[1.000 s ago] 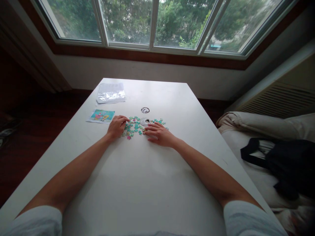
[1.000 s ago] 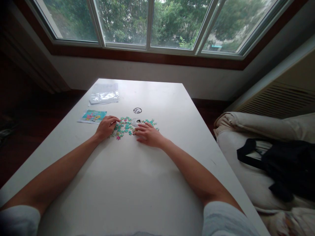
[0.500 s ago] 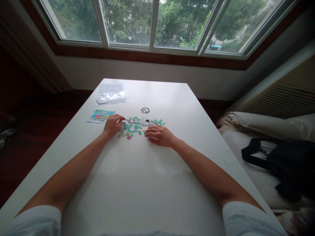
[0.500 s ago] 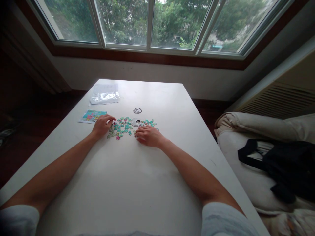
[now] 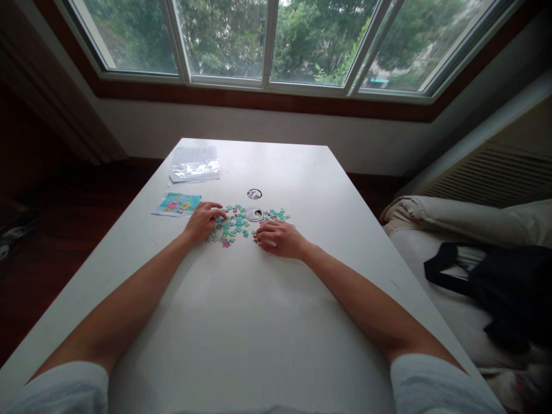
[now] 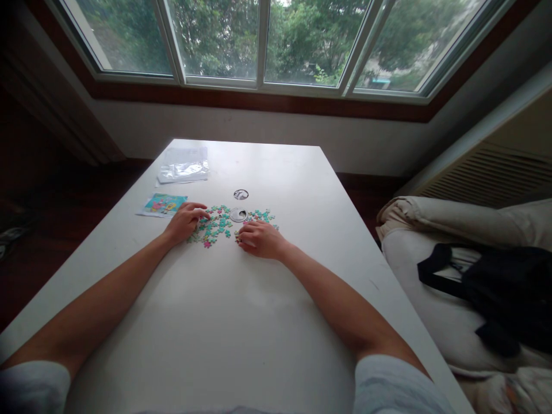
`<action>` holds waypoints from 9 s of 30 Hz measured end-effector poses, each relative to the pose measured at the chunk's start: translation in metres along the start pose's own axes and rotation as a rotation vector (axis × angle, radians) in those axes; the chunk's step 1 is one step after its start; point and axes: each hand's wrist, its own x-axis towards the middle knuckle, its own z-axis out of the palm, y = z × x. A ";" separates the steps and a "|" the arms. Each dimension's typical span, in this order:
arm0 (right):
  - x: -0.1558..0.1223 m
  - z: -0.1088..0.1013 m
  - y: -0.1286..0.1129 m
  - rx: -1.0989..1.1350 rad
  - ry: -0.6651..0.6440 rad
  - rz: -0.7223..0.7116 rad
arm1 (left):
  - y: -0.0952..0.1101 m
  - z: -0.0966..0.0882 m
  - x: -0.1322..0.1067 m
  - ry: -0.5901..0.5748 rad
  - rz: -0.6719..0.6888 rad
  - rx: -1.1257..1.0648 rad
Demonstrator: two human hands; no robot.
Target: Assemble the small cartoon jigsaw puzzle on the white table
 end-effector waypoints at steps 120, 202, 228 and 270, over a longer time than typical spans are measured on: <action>0.001 0.003 0.012 0.123 0.176 0.106 | 0.133 0.012 -0.025 -0.210 0.021 0.008; 0.001 0.004 0.008 0.079 0.134 0.060 | 0.038 -0.002 0.009 -0.003 -0.229 -0.047; -0.001 0.005 0.010 0.103 0.085 0.059 | 0.092 0.027 -0.001 -0.019 -0.059 -0.250; -0.001 0.009 0.011 0.112 0.063 0.052 | 0.092 0.030 0.000 0.007 -0.154 -0.041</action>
